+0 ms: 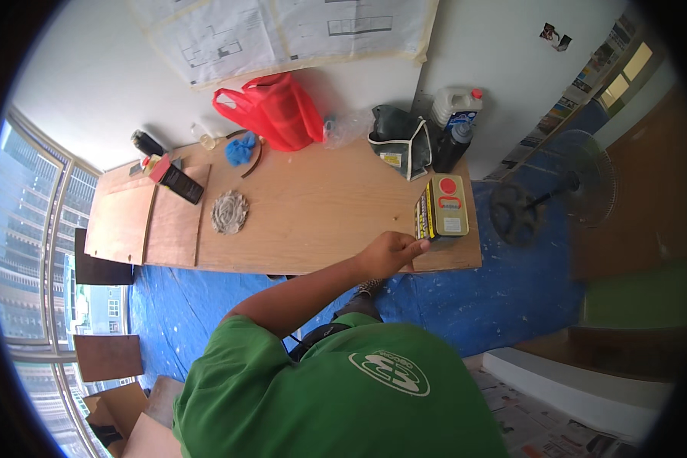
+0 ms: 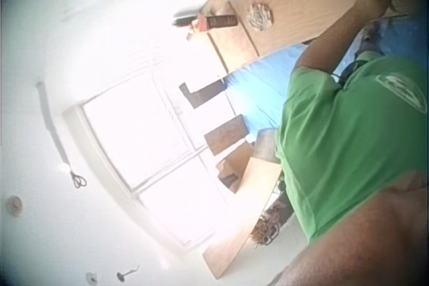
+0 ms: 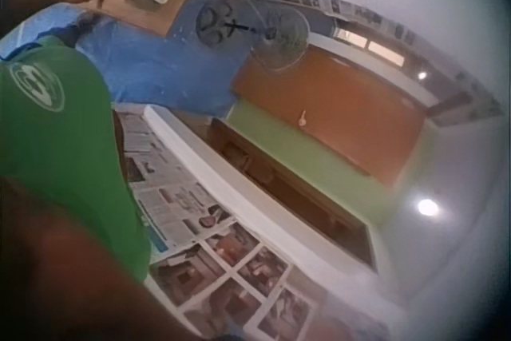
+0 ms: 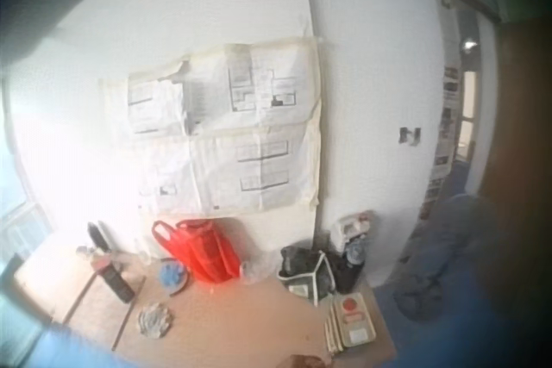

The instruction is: The person assembles a wooden cabinet door by attaching metal hinges to a flat wooden panel using a screwdriver. They position the panel on a workbench, align the hinges, and tighten screws to secure them. The person also retrieves additional hardware from a drawer.

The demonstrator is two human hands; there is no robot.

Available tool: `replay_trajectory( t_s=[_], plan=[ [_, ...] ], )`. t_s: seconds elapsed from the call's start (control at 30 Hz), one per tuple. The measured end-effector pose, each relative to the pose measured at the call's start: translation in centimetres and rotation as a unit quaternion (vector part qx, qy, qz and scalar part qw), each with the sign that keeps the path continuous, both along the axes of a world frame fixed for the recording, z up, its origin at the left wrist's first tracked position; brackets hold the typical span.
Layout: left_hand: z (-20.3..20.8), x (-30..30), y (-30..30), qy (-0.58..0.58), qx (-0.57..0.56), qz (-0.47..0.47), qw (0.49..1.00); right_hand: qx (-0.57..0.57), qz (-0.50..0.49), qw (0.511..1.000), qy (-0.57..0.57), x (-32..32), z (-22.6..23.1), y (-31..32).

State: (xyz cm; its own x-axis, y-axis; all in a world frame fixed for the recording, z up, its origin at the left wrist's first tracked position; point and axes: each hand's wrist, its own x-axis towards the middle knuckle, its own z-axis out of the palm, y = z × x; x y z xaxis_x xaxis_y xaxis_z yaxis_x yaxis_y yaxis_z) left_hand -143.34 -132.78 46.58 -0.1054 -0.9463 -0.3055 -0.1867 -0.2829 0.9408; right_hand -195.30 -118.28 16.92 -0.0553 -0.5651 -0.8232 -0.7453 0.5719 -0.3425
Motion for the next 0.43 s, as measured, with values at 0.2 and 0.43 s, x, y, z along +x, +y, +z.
replay_trajectory(
  t_s=[0.2, 0.43],
  plan=[
    [-4.3, 4.8, -18.6, 0.000, -0.102, -0.008, 0.995, -0.048, -0.029, 0.998, 0.001, -1.3, -2.1, 3.8],
    [-8.6, 5.5, -35.1, -0.223, -0.261, 0.042, 0.938, -0.104, -0.086, 0.991, 0.025, -1.1, -4.3, 9.9]
  ],
)
